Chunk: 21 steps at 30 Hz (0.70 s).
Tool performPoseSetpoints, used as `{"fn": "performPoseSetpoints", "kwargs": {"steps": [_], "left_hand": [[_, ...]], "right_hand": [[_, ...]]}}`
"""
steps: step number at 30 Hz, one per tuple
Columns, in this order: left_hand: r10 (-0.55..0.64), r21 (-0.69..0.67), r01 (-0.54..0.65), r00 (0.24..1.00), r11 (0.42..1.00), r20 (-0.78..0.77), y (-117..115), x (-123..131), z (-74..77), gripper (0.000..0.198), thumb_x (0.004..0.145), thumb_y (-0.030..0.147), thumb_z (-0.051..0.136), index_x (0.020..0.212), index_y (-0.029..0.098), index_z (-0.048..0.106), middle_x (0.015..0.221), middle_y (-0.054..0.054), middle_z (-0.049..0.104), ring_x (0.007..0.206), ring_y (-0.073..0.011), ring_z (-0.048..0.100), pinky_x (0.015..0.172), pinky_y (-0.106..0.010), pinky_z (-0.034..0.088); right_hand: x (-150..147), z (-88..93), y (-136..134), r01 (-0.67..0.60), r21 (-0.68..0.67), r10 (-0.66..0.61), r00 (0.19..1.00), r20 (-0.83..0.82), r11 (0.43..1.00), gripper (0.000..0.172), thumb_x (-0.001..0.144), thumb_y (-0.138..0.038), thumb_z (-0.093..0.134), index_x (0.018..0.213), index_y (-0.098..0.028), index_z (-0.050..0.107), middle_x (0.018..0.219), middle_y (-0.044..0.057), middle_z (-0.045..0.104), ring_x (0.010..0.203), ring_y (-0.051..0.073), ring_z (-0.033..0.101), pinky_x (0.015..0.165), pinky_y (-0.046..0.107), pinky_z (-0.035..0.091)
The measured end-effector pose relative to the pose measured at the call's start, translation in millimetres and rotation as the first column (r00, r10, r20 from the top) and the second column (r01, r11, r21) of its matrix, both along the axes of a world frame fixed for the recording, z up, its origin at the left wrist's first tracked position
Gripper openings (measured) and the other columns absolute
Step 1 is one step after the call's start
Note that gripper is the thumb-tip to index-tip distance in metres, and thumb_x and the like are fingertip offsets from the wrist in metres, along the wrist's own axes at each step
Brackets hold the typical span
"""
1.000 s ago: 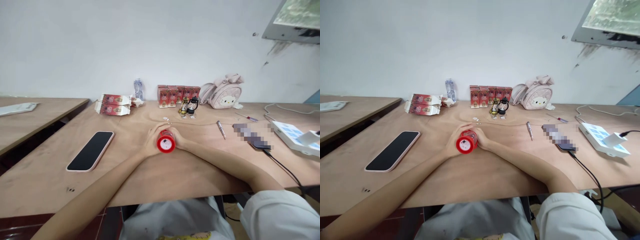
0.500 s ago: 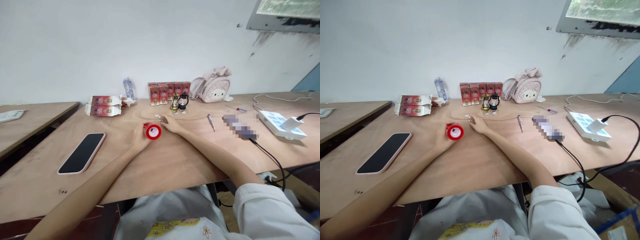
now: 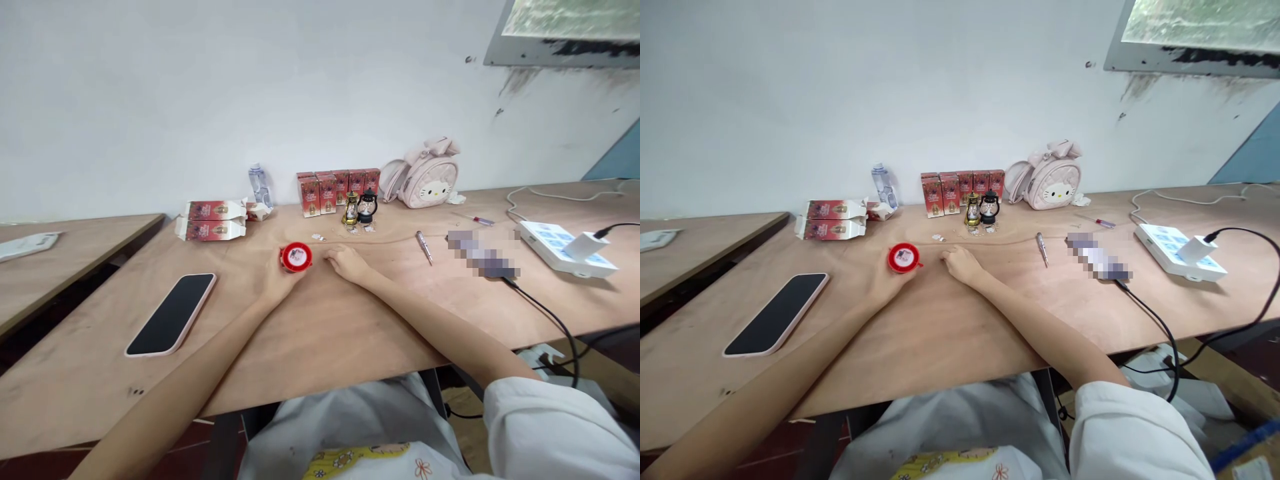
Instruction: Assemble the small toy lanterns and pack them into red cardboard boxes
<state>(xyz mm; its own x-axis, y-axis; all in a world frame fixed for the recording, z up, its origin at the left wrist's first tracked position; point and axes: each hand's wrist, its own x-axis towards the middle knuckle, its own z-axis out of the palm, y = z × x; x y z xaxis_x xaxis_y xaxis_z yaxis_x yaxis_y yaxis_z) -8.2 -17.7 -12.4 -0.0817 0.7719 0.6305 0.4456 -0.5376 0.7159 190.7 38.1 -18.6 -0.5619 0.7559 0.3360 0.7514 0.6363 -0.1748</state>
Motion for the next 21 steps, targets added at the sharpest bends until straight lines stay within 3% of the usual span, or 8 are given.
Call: {"fn": "performPoseSetpoints", "kwargs": {"steps": [5,14,21], "left_hand": [[-0.016,-0.044,0.015,1.000,0.999,-0.020,-6.3,2.0,5.1,0.041,0.060,0.026,0.077,0.092,0.020,0.052,0.094,-0.002,0.065,0.086,-0.0202,0.064,0.075,-0.036,0.054],[-0.028,-0.053,0.022,0.993,0.998,-0.114,-10.2,1.6,9.6,0.045,0.060,0.025,0.077,0.097,0.020,0.052,0.093,-0.004,0.066,0.084,-0.0208,0.064,0.071,-0.036,0.055],[-0.027,-0.042,0.022,0.993,0.999,-0.117,-10.5,2.7,9.0,0.044,0.061,0.025,0.078,0.097,0.021,0.053,0.097,-0.004,0.066,0.084,-0.0205,0.064,0.073,-0.037,0.055]], "right_hand": [[0.3,1.2,-3.1,-0.006,0.006,0.006,1.000,0.004,1.000,0.026,0.092,-0.010,0.043,0.102,-0.013,0.067,0.107,0.012,0.068,0.105,0.021,0.057,0.094,0.033,0.043],[3.9,-7.1,1.0,-0.035,0.030,0.040,0.978,-0.206,0.999,0.021,0.085,-0.007,0.051,0.103,-0.014,0.061,0.107,0.013,0.063,0.106,0.023,0.054,0.093,0.040,0.046],[2.3,-7.2,-2.8,0.015,0.106,0.002,0.987,-0.160,0.994,0.023,0.092,-0.011,0.043,0.102,-0.010,0.063,0.104,0.016,0.059,0.102,0.024,0.053,0.090,0.037,0.046]]}}
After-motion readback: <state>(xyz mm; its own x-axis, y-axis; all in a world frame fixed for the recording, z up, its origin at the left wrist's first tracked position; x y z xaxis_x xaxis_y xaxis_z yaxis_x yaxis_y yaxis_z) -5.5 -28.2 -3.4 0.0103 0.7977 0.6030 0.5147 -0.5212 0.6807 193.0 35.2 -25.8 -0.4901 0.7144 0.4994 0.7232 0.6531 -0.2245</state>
